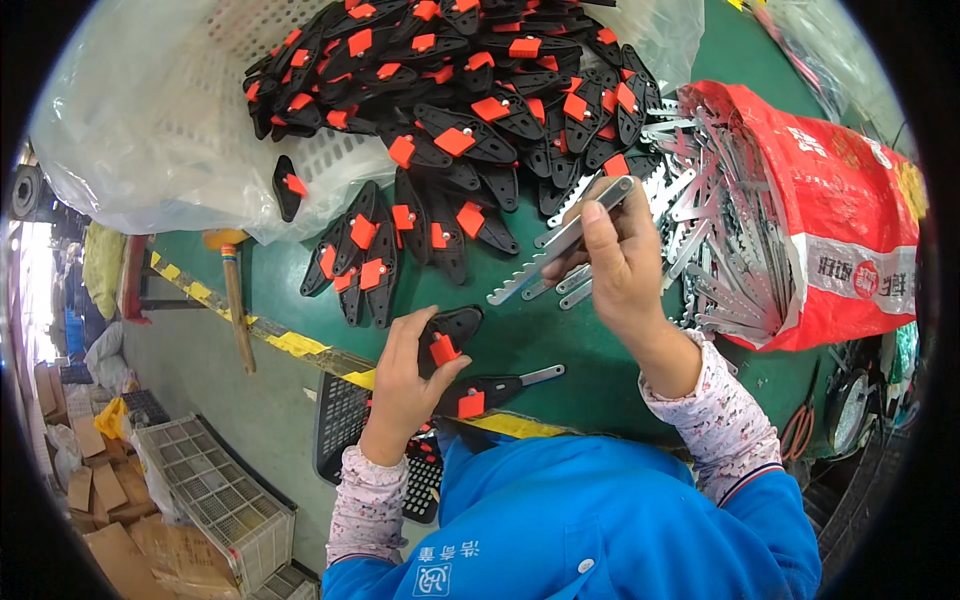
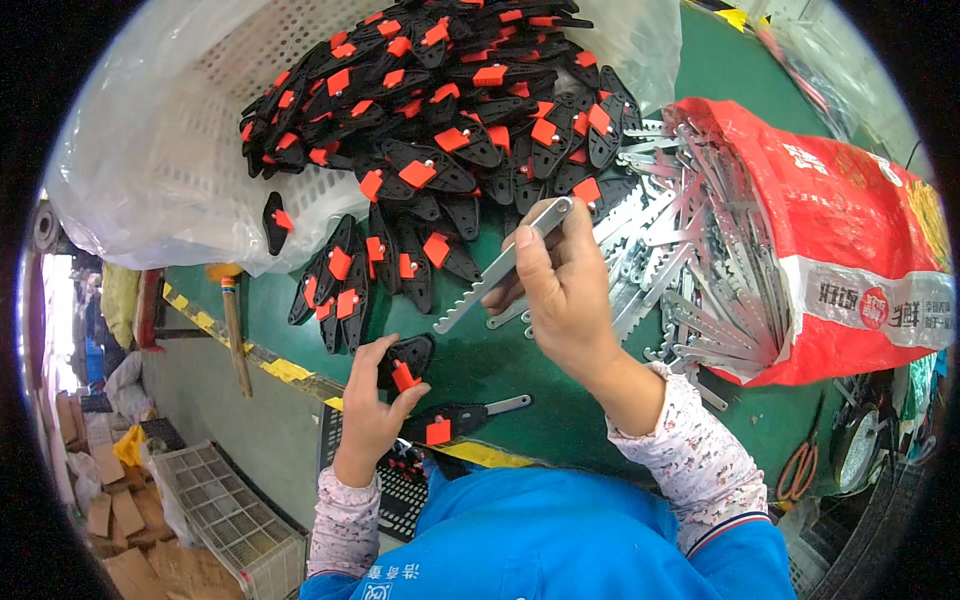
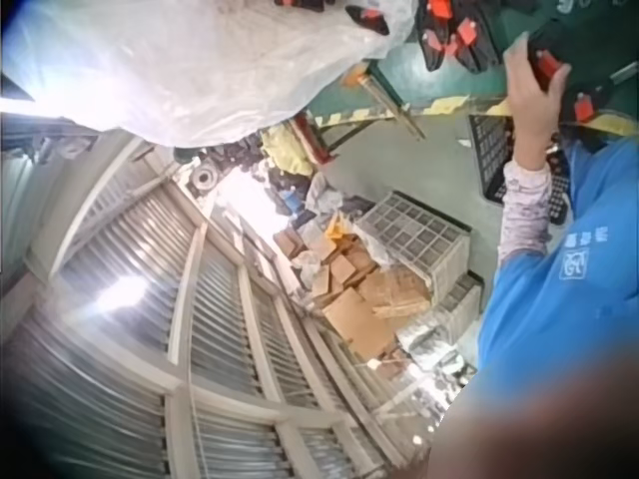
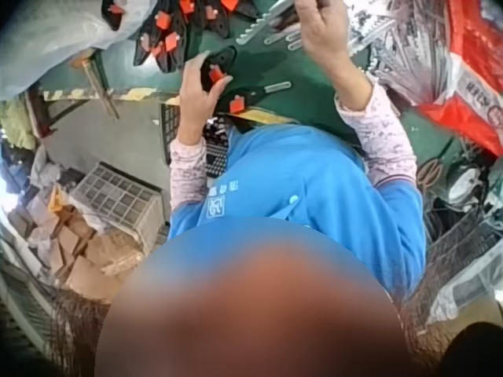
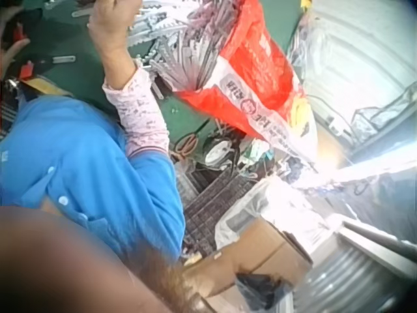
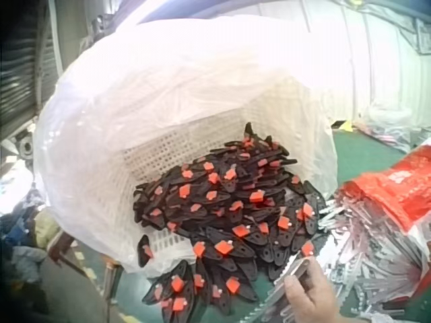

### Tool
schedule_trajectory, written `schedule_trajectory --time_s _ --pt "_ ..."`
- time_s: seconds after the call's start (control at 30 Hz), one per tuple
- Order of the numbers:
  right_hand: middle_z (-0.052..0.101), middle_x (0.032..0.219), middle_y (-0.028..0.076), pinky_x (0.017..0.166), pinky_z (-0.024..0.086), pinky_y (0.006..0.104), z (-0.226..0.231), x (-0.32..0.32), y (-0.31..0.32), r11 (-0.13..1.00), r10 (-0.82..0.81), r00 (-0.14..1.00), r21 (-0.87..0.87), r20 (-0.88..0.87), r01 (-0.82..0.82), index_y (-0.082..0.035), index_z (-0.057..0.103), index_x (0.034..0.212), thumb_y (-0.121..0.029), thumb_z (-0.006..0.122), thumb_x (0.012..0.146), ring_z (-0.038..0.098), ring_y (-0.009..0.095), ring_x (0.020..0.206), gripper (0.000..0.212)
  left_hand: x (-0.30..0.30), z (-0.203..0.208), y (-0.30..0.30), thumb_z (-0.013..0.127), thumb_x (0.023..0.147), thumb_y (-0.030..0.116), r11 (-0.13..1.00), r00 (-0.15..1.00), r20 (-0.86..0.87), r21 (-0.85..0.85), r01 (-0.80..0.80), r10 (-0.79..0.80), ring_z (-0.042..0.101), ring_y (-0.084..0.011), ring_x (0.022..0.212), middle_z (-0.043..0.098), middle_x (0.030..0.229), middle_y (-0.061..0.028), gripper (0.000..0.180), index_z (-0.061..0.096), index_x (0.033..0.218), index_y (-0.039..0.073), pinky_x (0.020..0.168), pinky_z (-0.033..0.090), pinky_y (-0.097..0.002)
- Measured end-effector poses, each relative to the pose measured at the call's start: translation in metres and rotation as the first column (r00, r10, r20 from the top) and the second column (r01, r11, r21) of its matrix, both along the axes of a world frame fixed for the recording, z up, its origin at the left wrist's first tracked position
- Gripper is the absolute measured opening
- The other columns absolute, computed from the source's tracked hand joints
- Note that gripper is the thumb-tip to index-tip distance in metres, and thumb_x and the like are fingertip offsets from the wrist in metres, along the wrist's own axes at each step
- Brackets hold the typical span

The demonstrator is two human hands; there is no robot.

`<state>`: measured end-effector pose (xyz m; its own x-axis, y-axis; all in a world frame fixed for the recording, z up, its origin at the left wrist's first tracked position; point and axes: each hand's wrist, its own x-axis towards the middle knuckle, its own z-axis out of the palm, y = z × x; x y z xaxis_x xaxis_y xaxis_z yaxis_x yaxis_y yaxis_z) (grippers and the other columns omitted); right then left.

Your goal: The person repeatedly picks up black plastic clips with red inserts and metal serrated strips from a green workbench. They insert the metal strips into the clips by hand and place the assembled units into a white basket. The process continues throughout the clip with no other tools used.

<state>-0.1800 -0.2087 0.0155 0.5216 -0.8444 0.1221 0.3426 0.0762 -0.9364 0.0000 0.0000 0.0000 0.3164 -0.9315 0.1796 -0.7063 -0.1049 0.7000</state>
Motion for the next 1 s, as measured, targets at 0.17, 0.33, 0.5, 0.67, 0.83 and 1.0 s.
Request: schedule_trajectory --time_s 0.17,0.33,0.5,0.67,0.83,1.0 --pt "0.065 0.093 0.012 0.057 0.064 0.0337 -0.002 0.003 0.012 0.997 0.033 0.999 0.071 -0.003 -0.033 -0.002 0.043 0.114 -0.024 0.051 0.114 0.073 0.022 0.066 0.023 0.001 0.007 -0.002 0.090 0.084 0.020 0.999 0.997 0.081 -0.035 0.019 -0.016 0.066 -0.0397 0.111 0.064 0.127 -0.0228 0.068 0.057 0.139 -0.003 0.095 0.056 -0.0444" --pt "0.065 0.094 0.011 0.065 0.065 0.0333 -0.002 0.002 0.031 0.999 0.035 0.999 0.016 -0.034 -0.034 -0.001 0.045 0.116 -0.019 0.055 0.113 0.075 0.022 0.077 0.021 -0.004 0.013 -0.007 0.090 0.084 0.021 0.997 0.984 0.173 -0.054 0.058 -0.048 0.069 -0.0401 0.101 0.067 0.118 -0.0237 0.066 0.059 0.136 -0.004 0.087 0.058 -0.0442" --pt "0.067 0.090 0.009 0.065 0.060 0.0277 -0.012 0.001 0.054 0.984 0.115 0.991 0.143 -0.067 -0.104 -0.001 0.049 0.115 -0.014 0.063 0.109 0.073 0.015 0.077 0.019 -0.010 0.017 -0.014 0.090 0.083 0.022 0.994 0.982 0.173 -0.070 0.089 -0.075 0.070 -0.0390 0.094 0.068 0.113 -0.0227 0.065 0.061 0.134 -0.005 0.080 0.059 -0.0430" --pt "0.066 0.081 0.005 0.061 0.054 0.0261 -0.014 0.000 0.040 0.978 0.196 0.953 0.117 -0.229 -0.173 -0.002 0.056 0.110 -0.019 0.067 0.107 0.070 0.012 0.070 0.021 -0.014 0.020 -0.021 0.091 0.081 0.026 0.997 0.988 0.152 -0.063 0.042 -0.032 0.070 -0.0373 0.086 0.066 0.108 -0.0176 0.064 0.063 0.132 0.000 0.074 0.059 -0.0410" --pt "0.060 0.068 0.000 0.057 0.049 0.0255 0.001 0.012 0.032 0.928 0.366 0.880 0.196 -0.303 -0.318 -0.002 0.058 0.113 -0.024 0.064 0.109 0.062 0.009 0.063 0.023 -0.013 0.004 -0.014 0.092 0.079 0.030 0.999 0.974 0.223 -0.042 -0.025 0.033 0.070 -0.0350 0.084 0.064 0.104 -0.0144 0.064 0.064 0.129 0.003 0.069 0.058 -0.0414" --pt "0.062 0.079 0.002 0.059 0.046 0.0258 0.012 0.012 0.039 0.838 0.540 0.835 0.164 -0.109 -0.520 -0.003 0.059 0.115 -0.034 0.055 0.113 0.058 0.007 0.067 0.031 -0.013 0.015 -0.010 0.091 0.080 0.030 0.997 0.970 0.240 -0.077 -0.012 0.030 0.069 -0.0345 0.080 0.063 0.101 -0.0140 0.059 0.066 0.127 0.003 0.066 0.057 -0.0412"
